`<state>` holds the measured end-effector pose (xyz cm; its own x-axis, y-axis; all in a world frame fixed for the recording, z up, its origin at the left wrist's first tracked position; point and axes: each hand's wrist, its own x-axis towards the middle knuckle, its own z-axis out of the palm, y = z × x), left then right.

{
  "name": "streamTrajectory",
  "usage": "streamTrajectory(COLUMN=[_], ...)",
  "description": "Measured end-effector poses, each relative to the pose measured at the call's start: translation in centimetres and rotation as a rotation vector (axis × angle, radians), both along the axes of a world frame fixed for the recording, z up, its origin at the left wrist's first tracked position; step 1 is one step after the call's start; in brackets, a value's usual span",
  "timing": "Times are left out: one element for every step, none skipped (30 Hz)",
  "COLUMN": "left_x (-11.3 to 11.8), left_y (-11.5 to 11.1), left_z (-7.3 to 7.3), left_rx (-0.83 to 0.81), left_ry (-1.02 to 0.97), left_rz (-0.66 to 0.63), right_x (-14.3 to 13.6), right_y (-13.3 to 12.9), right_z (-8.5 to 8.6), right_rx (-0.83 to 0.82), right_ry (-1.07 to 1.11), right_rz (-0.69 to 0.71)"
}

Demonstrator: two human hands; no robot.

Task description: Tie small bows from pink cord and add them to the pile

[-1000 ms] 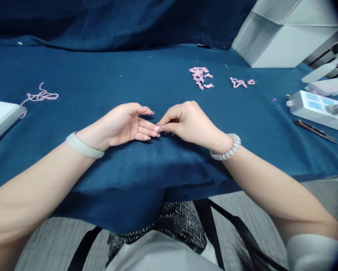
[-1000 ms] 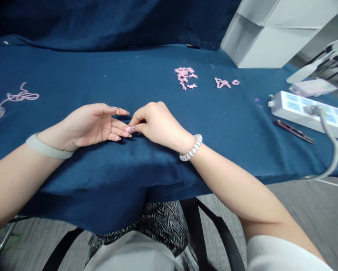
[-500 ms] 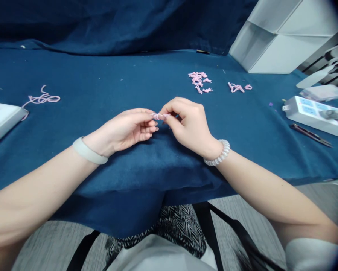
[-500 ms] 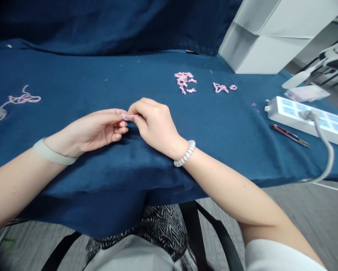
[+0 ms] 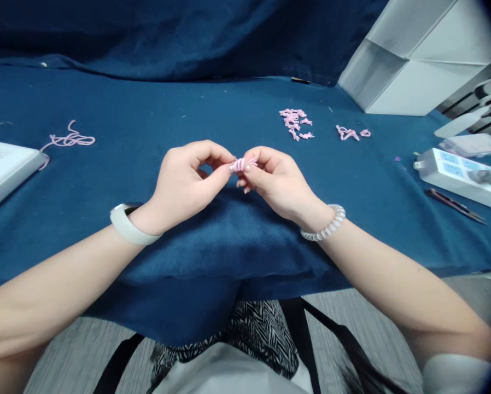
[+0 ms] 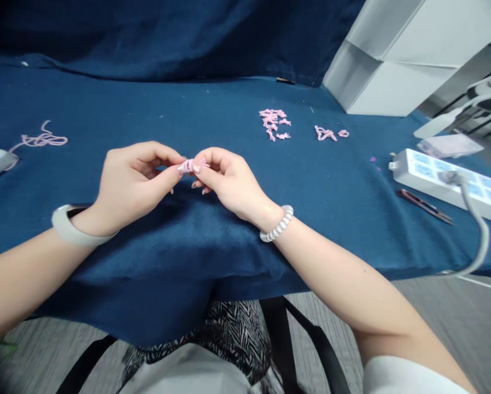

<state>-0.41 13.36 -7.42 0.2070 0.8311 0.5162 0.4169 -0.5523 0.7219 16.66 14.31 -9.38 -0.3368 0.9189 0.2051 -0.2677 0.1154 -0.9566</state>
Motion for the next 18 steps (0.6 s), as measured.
streamTrajectory(left_x=[0.02,0.0,-0.03,-0.08,-0.12,-0.16,-0.19,-0.2,-0.21,-0.2,-0.2,-0.19,-0.2,-0.21,-0.22,-0.22,-0.22,-0.22], left_y=[0.07,0.15,0.22,0.29,0.34,0.38,0.41,0.42,0.42,0.41,0.4,0.39,0.38,0.37,0.37,0.37,0.37,0.36], left_z=[0.01,0.02,0.03,0.03,0.04,0.03,0.02,0.01,-0.01,-0.02,-0.04,-0.06,-0.08,-0.1,-0.12,-0.14,-0.16,-0.17], left_rx=[0.006,-0.003,-0.015,-0.027,-0.039,-0.05,-0.058,-0.06,-0.056,-0.05,-0.045,-0.041,-0.038,-0.037,-0.034,-0.031,-0.027,-0.023], left_ry=[0.0,-0.004,-0.012,-0.021,-0.029,-0.036,-0.042,-0.049,-0.058,-0.069,-0.079,-0.087,-0.094,-0.1,-0.105,-0.108,-0.111,-0.112], left_rz=[-0.006,-0.017,-0.029,-0.04,-0.046,-0.049,-0.051,-0.052,-0.053,-0.057,-0.061,-0.066,-0.069,-0.071,-0.074,-0.075,-0.074,-0.07], right_x=[-0.01,-0.02,-0.03,-0.04,-0.05,-0.07,-0.07,-0.08,-0.08,-0.08,-0.07,-0.07,-0.07,-0.07,-0.08,-0.09,-0.1,-0.12], right_y=[-0.03,-0.05,-0.07,-0.09,-0.1,-0.1,-0.11,-0.11,-0.12,-0.13,-0.15,-0.18,-0.21,-0.26,-0.31,-0.36,-0.43,-0.49], right_z=[0.05,0.1,0.14,0.17,0.17,0.15,0.12,0.07,0.03,0.0,-0.03,-0.04,-0.03,0.0,0.04,0.1,0.17,0.25], right_rx=[-0.011,-0.022,-0.03,-0.035,-0.037,-0.036,-0.032,-0.024,-0.013,0.001,0.018,0.037,0.055,0.072,0.086,0.098,0.109,0.119], right_ry=[0.008,0.016,0.025,0.033,0.039,0.043,0.044,0.042,0.038,0.033,0.028,0.024,0.019,0.013,0.006,-0.001,-0.008,-0.014], right_rz=[-0.006,-0.012,-0.017,-0.021,-0.022,-0.024,-0.025,-0.026,-0.032,-0.038,-0.045,-0.052,-0.058,-0.066,-0.074,-0.083,-0.095,-0.106])
